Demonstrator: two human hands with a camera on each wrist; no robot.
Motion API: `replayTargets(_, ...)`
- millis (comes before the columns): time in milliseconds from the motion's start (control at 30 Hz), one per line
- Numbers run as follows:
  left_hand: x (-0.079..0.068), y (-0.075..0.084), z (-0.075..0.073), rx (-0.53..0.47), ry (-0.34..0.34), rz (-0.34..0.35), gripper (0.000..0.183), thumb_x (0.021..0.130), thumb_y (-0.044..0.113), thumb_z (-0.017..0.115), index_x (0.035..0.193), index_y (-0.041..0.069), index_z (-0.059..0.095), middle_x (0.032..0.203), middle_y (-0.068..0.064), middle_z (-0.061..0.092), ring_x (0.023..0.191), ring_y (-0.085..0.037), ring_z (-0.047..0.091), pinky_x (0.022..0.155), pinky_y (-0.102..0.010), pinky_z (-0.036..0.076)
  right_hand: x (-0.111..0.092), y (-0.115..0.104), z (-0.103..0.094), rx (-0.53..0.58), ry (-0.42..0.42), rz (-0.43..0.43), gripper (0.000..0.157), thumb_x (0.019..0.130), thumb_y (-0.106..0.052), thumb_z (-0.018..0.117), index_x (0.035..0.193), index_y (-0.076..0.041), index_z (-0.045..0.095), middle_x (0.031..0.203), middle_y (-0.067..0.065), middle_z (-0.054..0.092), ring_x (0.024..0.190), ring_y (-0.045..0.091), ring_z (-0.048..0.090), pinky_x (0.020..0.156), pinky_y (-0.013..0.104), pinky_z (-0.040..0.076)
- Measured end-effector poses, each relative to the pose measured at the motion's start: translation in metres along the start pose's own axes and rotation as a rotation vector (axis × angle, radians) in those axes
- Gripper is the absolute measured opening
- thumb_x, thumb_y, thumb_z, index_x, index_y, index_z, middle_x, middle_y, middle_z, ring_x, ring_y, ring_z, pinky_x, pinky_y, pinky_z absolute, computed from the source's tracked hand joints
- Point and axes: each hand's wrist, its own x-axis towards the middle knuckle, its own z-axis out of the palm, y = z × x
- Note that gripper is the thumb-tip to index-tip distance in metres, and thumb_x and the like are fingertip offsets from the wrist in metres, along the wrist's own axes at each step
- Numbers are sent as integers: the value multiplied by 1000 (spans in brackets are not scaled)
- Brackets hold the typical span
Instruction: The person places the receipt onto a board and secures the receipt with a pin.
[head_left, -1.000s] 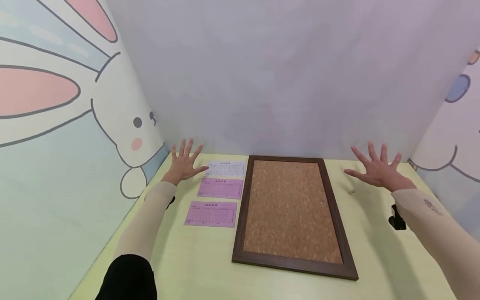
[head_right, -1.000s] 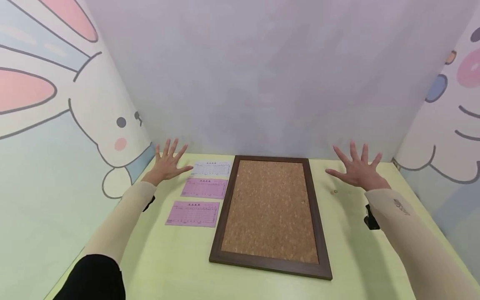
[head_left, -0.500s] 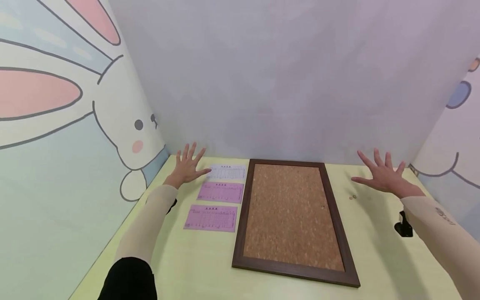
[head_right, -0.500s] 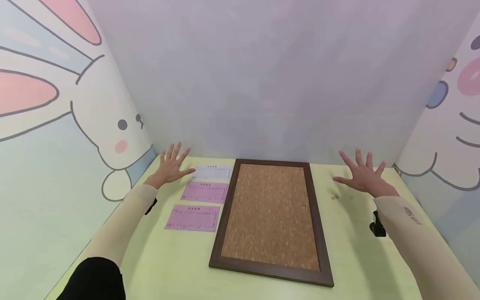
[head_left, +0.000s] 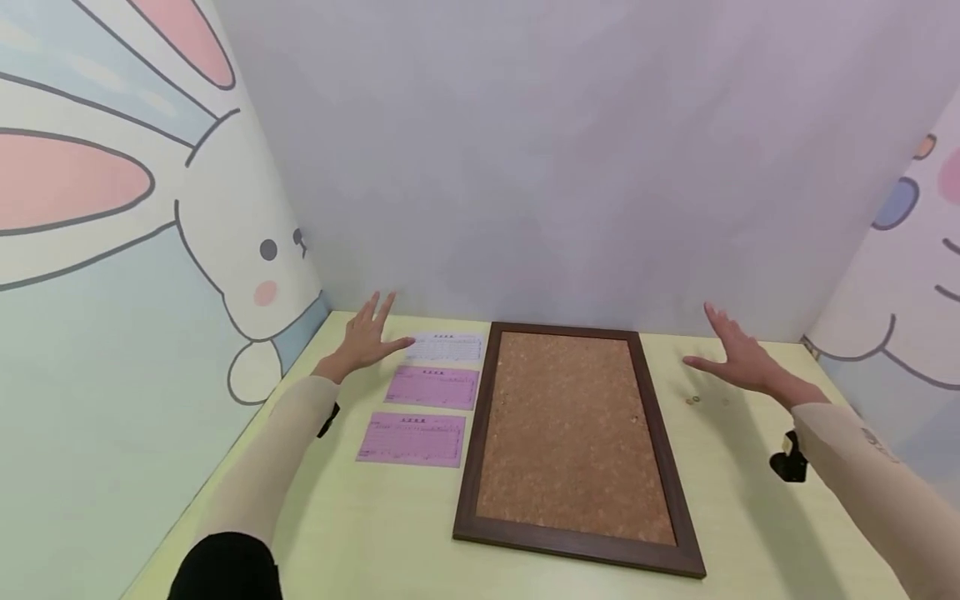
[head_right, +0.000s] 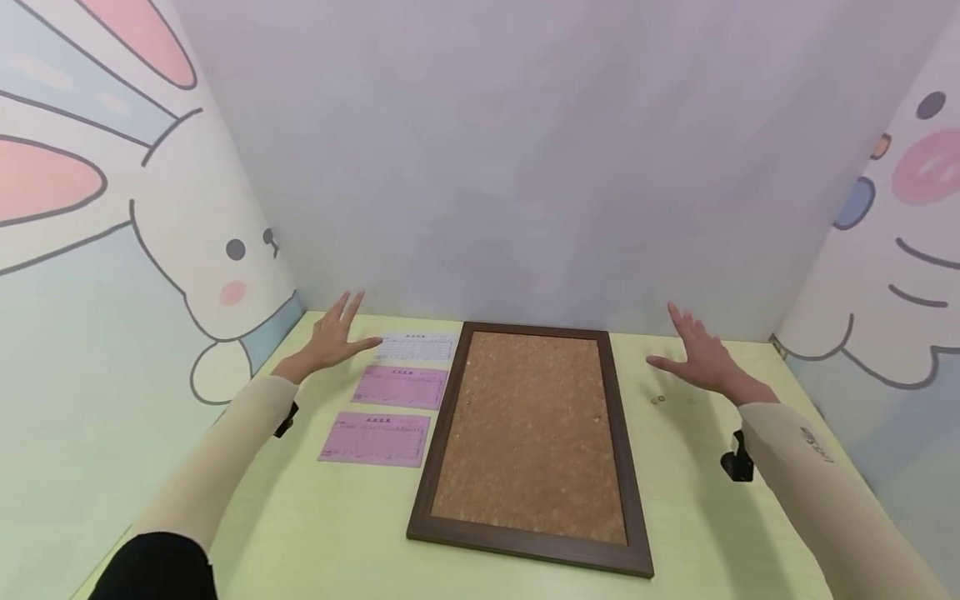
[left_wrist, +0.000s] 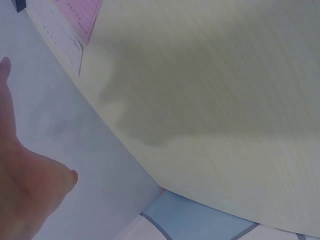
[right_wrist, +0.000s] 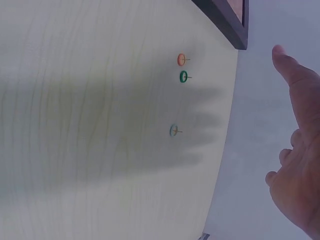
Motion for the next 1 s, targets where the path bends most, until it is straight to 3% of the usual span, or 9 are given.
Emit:
replayTargets(167, -1, 7, -7, -117, -50, -20, 114, 88, 51, 72, 165, 15, -3, 171, -24, 7, 155, -51, 13, 117, -75, 15, 0, -1, 2, 91, -20, 5, 107, 100, -41, 63, 160, -17, -22, 166, 28, -17, 148, 64, 2, 108, 80, 17)
replayTargets(367, 2, 12, -12, -248, -116, -12, 104, 93, 48, 69, 165, 12, 4, 168, -26, 18, 153, -49, 22, 118, -70, 23, -2, -7, 10, 148, -38, 21, 104, 102, -39, 61, 160, -20, -23, 168, 28, -9, 142, 66, 21, 103, 80, 28)
replayTargets(633, -1, 10, -5, -345, -187, -110, 98, 95, 48, 67, 166, 17, 7, 162, -27, 31, 150, -46, 28, 117, -69, 27, -4, -18, 30, 216, -54, -34, 92, 104, -29, 59, 164, -10, -9, 156, 44, 25, 135, 64, 39, 97, 73, 43)
replayTargets(800, 0, 7, 1, -355, -230, -124, 100, 94, 46, 70, 166, 16, 8, 161, -26, 33, 149, -45, 32, 116, -67, 30, -3, -24, 43, 250, -91, -48, 83, 106, -29, 57, 164, -3, 3, 147, 40, 44, 128, 58, 53, 90, 63, 52)
replayTargets(1000, 2, 4, 5, -381, -233, -117, 100, 90, 34, 78, 165, 11, 14, 157, -27, 38, 145, -46, 40, 113, -64, 37, 7, -27, 53, 287, -147, -44, 77, 106, -29, 57, 161, 4, 14, 141, 39, 51, 126, 57, 54, 76, 45, 59)
